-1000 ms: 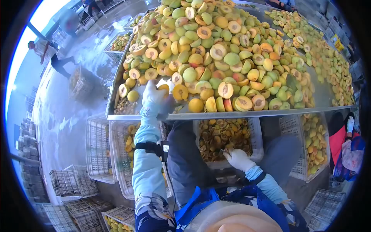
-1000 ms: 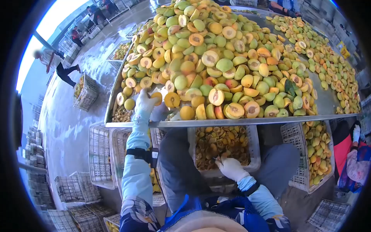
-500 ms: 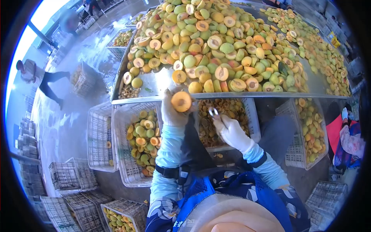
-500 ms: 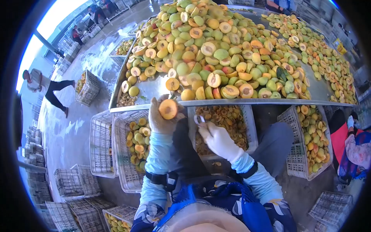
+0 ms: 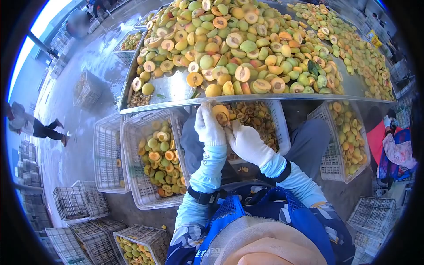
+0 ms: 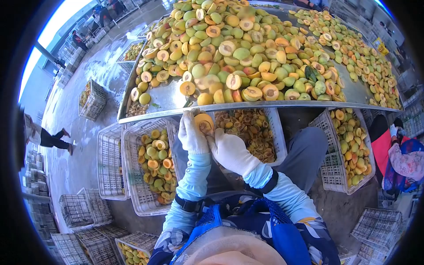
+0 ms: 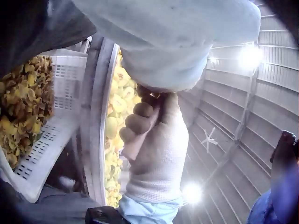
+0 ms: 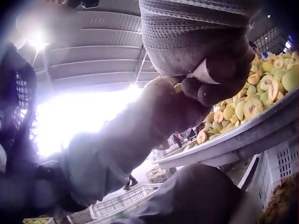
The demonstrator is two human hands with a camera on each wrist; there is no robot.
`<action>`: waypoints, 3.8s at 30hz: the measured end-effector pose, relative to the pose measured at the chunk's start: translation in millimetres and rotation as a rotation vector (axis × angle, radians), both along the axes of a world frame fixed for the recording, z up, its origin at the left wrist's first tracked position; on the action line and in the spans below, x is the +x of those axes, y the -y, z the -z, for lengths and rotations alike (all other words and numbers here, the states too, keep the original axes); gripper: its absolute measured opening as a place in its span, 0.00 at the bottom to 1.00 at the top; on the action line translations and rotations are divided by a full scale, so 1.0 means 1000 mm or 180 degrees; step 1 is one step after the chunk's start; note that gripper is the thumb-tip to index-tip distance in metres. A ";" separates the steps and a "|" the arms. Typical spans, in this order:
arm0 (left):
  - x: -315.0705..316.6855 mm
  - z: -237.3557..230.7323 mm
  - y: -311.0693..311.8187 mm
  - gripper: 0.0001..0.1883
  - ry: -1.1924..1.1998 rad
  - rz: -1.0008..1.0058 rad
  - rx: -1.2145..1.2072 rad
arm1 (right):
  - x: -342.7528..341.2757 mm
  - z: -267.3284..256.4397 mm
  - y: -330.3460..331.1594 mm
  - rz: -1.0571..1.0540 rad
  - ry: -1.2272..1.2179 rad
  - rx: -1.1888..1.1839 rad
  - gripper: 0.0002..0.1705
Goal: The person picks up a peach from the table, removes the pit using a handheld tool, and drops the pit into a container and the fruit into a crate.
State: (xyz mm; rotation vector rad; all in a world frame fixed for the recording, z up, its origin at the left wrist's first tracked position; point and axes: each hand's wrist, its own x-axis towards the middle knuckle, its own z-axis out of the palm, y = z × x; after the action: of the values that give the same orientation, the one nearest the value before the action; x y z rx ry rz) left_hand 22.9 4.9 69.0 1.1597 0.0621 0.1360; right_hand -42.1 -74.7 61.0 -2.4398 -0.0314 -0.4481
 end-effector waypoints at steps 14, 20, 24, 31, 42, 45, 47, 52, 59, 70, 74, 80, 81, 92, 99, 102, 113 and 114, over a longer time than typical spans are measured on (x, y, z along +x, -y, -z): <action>0.006 0.006 -0.007 0.10 0.0096 0.0776 0.0542 | -0.005 -0.019 0.022 -0.0920 -0.2783 0.4651 0.23; -0.002 0.027 0.005 0.10 -0.0715 0.1005 -0.0083 | -0.023 0.033 0.035 -0.2235 -0.2842 0.6586 0.25; 0.031 0.023 -0.042 0.13 -0.0544 0.0085 -0.0330 | -0.044 0.070 0.069 -0.0874 -0.2373 0.3565 0.31; 0.086 -0.016 -0.157 0.17 0.1036 -0.0276 0.5975 | -0.051 0.124 0.095 -0.0067 -0.2416 -0.0453 0.28; 0.211 0.041 -0.002 0.36 -0.0161 0.1186 0.4854 | -0.037 0.114 0.085 -0.0286 -0.2611 -0.0037 0.27; 0.199 0.051 -0.020 0.28 0.1076 0.0537 0.4865 | -0.034 0.115 0.082 -0.0406 -0.2548 -0.0211 0.26; 0.172 0.020 -0.035 0.23 0.0413 0.0800 0.2406 | -0.039 0.127 0.081 -0.0046 -0.1915 0.0031 0.34; 0.118 0.020 -0.056 0.33 -0.0653 0.1766 -0.1267 | -0.038 0.118 0.080 0.0205 -0.1158 0.0711 0.23; 0.040 0.010 -0.034 0.33 -0.0421 0.1195 -0.0130 | -0.027 -0.001 0.036 -0.0476 -0.0350 0.1039 0.13; -0.001 0.000 -0.031 0.23 -0.0434 0.0852 0.0471 | -0.003 0.003 0.014 -0.0492 -0.0457 0.0222 0.15; 0.000 0.010 -0.021 0.20 -0.0261 0.0373 0.0599 | -0.003 0.001 0.018 -0.0733 -0.0644 0.1027 0.16; -0.004 0.006 -0.022 0.17 -0.0209 0.0580 0.1884 | -0.003 0.016 0.019 -0.0716 -0.0911 0.1374 0.20; -0.003 0.013 -0.019 0.16 -0.0130 0.0474 0.1885 | -0.003 0.031 0.011 -0.0472 -0.0725 0.1453 0.19; 0.007 0.032 -0.013 0.14 0.0289 0.0440 0.2302 | 0.002 -0.001 0.028 -0.0615 -0.2138 0.2145 0.21; 0.005 0.045 0.005 0.15 0.0244 0.0054 0.1461 | 0.005 0.043 0.015 -0.0244 0.0126 0.1330 0.18; 0.014 0.051 -0.012 0.10 0.0634 0.0126 0.1261 | 0.004 0.037 0.028 0.0047 -0.0088 0.1578 0.21; -0.009 0.031 -0.034 0.23 -0.0708 0.2029 -0.1499 | 0.000 0.028 0.016 0.0269 -0.0599 0.2624 0.16; -0.004 0.046 -0.036 0.23 -0.0848 0.2349 -0.1653 | 0.001 0.030 0.019 0.0223 -0.0623 0.2468 0.15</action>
State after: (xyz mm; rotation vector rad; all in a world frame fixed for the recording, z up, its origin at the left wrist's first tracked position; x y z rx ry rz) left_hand 18.9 40.9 23.1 0.6168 -0.0938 -0.6559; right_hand -40.7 -93.3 31.4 -1.7086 0.2643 -0.1918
